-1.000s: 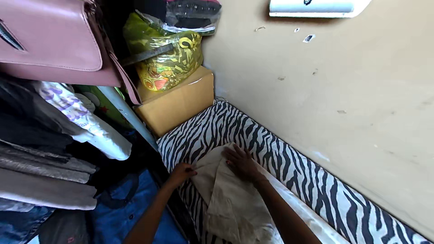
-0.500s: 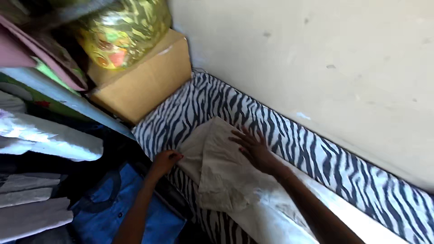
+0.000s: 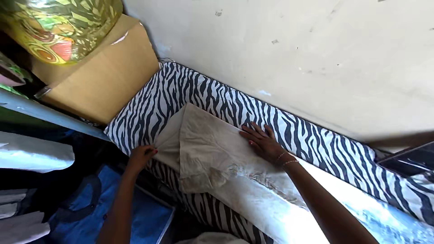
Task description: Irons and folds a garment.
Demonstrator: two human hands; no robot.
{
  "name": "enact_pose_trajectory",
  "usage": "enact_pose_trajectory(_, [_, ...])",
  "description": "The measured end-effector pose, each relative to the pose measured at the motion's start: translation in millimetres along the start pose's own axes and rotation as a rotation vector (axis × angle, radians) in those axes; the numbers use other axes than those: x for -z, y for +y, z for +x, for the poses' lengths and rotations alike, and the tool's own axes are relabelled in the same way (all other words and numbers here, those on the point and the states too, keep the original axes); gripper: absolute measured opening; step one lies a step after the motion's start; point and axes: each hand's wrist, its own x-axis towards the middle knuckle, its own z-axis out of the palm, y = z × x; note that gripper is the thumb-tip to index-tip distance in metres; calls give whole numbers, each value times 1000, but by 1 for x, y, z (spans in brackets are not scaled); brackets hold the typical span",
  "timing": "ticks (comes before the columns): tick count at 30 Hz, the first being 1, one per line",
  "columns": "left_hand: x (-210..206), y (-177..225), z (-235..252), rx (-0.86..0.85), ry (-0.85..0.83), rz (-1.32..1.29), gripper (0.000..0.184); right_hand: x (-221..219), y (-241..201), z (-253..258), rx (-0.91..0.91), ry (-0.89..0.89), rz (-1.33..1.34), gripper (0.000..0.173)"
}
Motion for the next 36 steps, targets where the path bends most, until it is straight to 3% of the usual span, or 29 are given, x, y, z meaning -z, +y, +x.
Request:
enact_pose_trajectory(3, [7,-2,-3,36,78,4,33,-1,2,-1,23,39,2,56])
enact_pose_trajectory(6, [16,-12,-8,158,104,-201,38,-3,-9,-6,29,145,29,58])
enact_pose_trajectory(9, [12,-11,-10,143,21,-345,36,2,-47,-26,75,341,71,57])
enact_pose_trajectory(13, [5,-5,-1,26,-47,-300,35,-14,-117,-54,288,336,82,64])
enact_pose_trajectory(15, [-1,-1,10,-23,21,-120,32,-37,-138,-46,378,308,12,50])
enact_pose_trajectory(16, [-2,2,15,-41,51,-46,34,-44,-141,-37,394,326,20,32])
enact_pose_trajectory(18, [2,5,15,-27,110,33,37,-26,-133,-16,261,349,174,17])
enact_pose_trajectory(20, [11,-5,6,-52,174,-11,38,15,-111,-1,-20,498,305,23])
enact_pose_trajectory(22, [16,-18,-9,-126,183,-100,36,51,-80,6,-259,722,273,39])
enact_pose_trajectory(24, [17,-22,-21,-164,69,-193,35,69,-76,12,-275,869,179,46])
enact_pose_trajectory(25, [16,-21,-25,-143,-19,-227,36,70,-90,16,-212,854,164,40])
enact_pose_trajectory(27, [14,-20,-24,-95,-159,-253,42,50,-124,29,-70,624,239,28])
enact_pose_trajectory(28, [14,-19,-22,-79,-198,-263,44,35,-134,40,-29,449,284,25])
enact_pose_trajectory(30, [15,-19,-15,-88,-230,-288,41,4,-138,72,32,356,287,23])
enact_pose_trajectory(33, [17,-16,-10,-92,-261,-272,39,-6,-139,118,93,220,223,31])
enact_pose_trajectory(36, [21,-11,-9,-21,-269,-276,52,10,-163,154,-8,-205,100,47])
